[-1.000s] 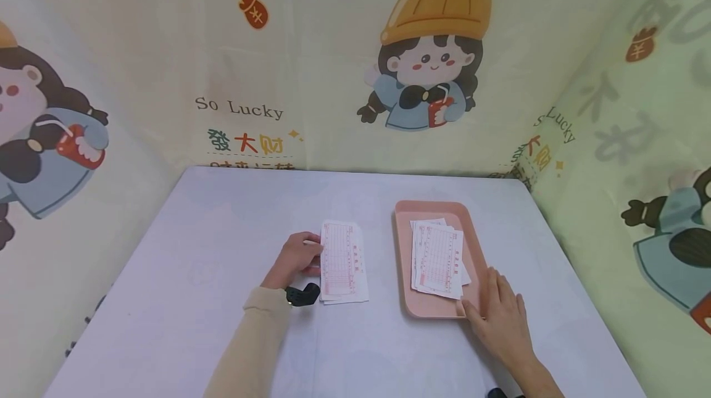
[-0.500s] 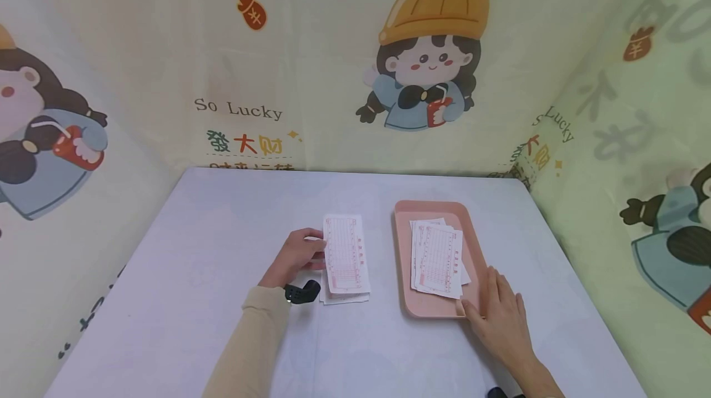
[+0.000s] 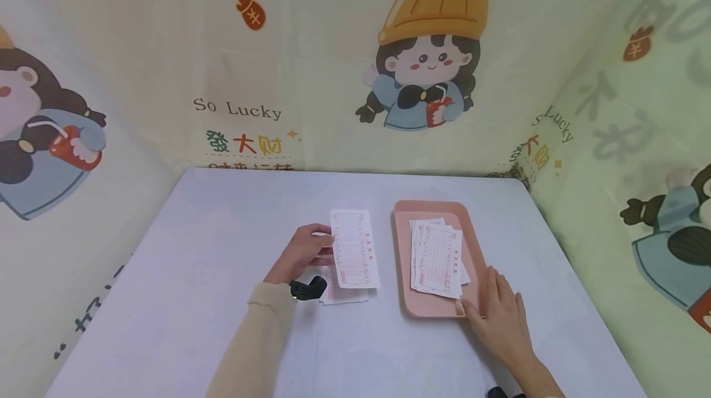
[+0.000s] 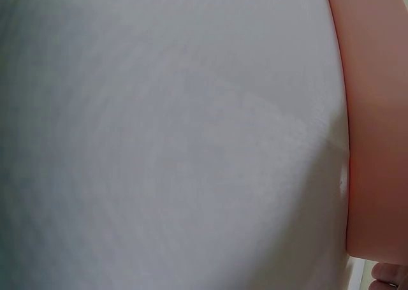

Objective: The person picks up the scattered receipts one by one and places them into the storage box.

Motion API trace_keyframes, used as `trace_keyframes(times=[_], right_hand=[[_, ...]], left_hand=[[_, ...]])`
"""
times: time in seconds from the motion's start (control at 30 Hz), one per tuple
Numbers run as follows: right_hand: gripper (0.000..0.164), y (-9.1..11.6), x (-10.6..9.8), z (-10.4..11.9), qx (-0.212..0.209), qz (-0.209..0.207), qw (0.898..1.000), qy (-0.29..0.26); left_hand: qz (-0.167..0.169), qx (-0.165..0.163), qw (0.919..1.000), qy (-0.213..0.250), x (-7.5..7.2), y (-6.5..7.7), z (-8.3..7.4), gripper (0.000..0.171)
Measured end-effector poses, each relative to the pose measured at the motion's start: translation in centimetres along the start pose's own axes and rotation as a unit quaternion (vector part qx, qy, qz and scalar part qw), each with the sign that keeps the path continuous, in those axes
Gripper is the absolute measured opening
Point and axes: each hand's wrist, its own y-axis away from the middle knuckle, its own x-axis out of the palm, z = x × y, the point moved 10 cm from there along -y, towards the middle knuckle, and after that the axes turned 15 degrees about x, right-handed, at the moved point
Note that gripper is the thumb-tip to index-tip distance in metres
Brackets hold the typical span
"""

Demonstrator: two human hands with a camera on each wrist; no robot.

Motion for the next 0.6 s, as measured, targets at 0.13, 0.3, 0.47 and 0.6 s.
trace_keyframes(times=[0.13, 0.3, 0.47, 0.6], right_hand=[[0.094, -0.1, 0.1, 0.0, -0.001, 0.001, 1.0, 0.001], [0.094, -0.1, 0.1, 0.0, -0.003, 0.0, 1.0, 0.001], [0.094, -0.2, 0.2, -0.2, -0.002, 0.002, 1.0, 0.002], [0.094, -0.2, 0.2, -0.1, -0.003, 0.001, 1.0, 0.0]], left_hand=[[0.005, 0.007, 0.9999, 0.01, 0.8, -0.2, -0.5, 0.033], [0.011, 0.01, 0.9998, 0.014, 1.8, -0.6, -1.1, 0.033], [0.025, 0.016, 0.9994, 0.018, 2.9, -0.8, -1.8, 0.033], [0.037, 0.022, 0.9989, 0.019, 4.0, -0.9, -2.3, 0.033]])
